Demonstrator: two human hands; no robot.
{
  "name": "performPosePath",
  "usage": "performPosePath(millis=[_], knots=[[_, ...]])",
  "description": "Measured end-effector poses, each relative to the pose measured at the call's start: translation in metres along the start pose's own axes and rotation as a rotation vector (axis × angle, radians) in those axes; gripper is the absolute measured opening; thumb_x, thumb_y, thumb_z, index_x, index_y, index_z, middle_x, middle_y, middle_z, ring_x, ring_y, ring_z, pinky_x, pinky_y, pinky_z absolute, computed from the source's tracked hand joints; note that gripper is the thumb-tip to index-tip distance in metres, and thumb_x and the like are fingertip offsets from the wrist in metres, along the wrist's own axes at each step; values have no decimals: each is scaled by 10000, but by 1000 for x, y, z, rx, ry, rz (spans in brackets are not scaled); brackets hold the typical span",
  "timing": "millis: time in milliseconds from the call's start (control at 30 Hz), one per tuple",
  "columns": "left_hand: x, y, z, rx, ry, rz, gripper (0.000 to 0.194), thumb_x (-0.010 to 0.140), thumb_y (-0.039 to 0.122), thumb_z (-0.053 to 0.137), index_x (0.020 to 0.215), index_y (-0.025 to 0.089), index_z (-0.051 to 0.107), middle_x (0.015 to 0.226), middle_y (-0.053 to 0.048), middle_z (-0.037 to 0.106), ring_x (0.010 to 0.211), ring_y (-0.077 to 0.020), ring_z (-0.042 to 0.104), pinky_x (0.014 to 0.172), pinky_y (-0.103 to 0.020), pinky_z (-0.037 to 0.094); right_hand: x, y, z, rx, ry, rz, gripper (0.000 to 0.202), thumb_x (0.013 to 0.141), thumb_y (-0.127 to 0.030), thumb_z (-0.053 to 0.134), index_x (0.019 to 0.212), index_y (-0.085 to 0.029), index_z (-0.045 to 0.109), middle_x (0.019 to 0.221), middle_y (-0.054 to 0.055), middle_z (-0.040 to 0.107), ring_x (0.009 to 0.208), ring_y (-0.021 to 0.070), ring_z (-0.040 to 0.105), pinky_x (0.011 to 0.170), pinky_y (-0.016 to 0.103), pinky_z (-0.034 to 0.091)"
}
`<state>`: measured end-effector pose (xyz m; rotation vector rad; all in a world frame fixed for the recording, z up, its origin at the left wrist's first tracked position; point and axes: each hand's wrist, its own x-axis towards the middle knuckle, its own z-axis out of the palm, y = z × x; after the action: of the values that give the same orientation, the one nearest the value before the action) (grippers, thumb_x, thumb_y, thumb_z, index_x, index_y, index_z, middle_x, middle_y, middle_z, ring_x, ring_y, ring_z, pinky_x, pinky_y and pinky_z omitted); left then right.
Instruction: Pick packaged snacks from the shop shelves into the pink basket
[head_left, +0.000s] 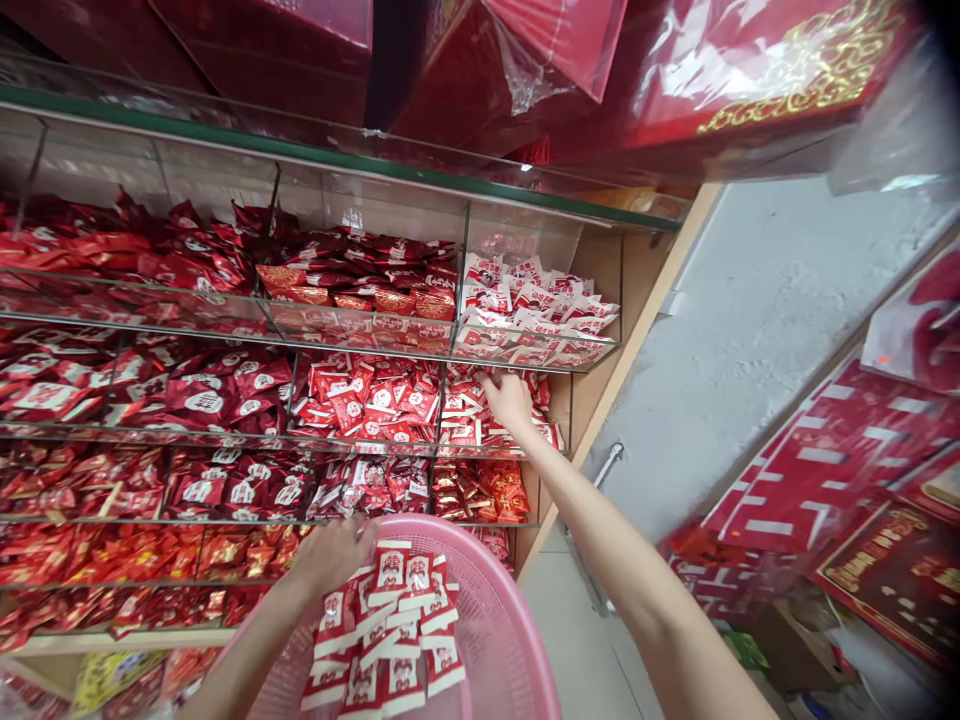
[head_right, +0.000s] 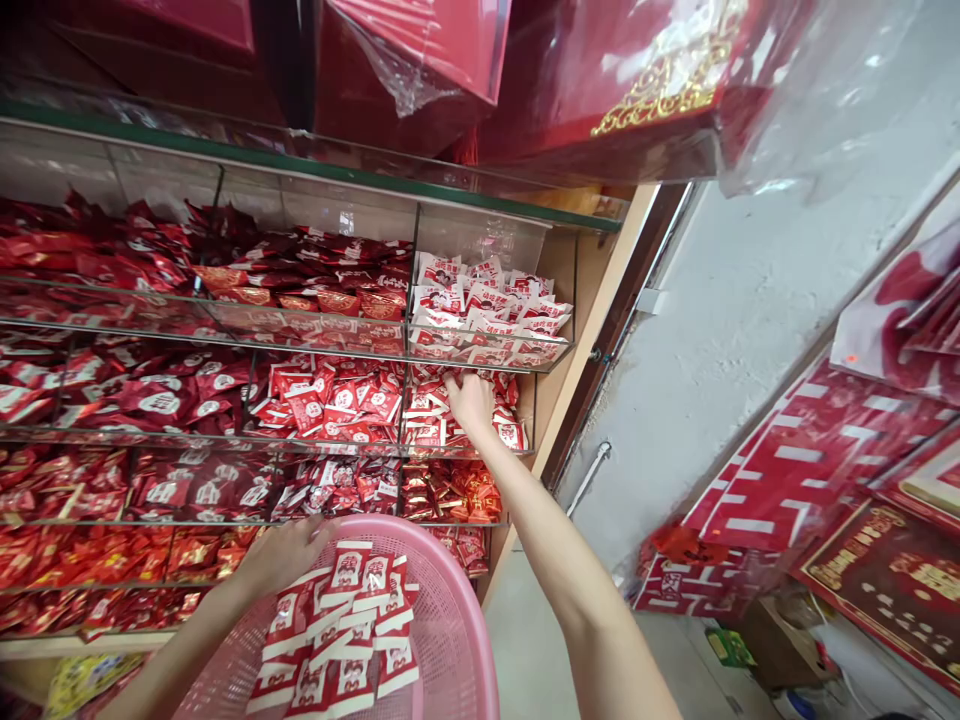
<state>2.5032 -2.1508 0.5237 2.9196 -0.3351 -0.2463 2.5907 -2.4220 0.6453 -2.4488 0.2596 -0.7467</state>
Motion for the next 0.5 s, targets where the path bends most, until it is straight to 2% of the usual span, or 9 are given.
performPosePath(millis=[100,267,400,500], knots=[[-2,-1,-1,-3,18,-15,586,891,447,188,1113,95,600,1030,-212,699,1014,-339,635,870,-471,442,16,-7,6,15,-34,88,337,817,-464,514,778,-180,690,880,150,701,878,292,638,741,353,430],[-5,-3,-3,-3,23,-24,520,886,438,246,1104,155,625,1078,-170,698,1009,-309,642,854,-426,450,30,-5,20,100,-54,137,232,740,-385,608,797,-177,692,916,133,706,875,276,638,751,347,440],[-5,-3,-4,-1,-1,-42,601,895,468,180,1112,104,605,1078,-204,690,1034,-337,627,884,-465,431,29,-3,27,250,-10,79,232,724,-348,582,865,-191,677,944,86,705,874,237,627,759,319,440],[-2,-3,-3,19,-8,-24,580,901,444,173,1130,119,596,1091,-197,686,1044,-337,623,884,-473,433,24,-5,26,372,22,18,212,738,-352,532,781,-188,658,846,45,699,799,204,609,732,293,435]])
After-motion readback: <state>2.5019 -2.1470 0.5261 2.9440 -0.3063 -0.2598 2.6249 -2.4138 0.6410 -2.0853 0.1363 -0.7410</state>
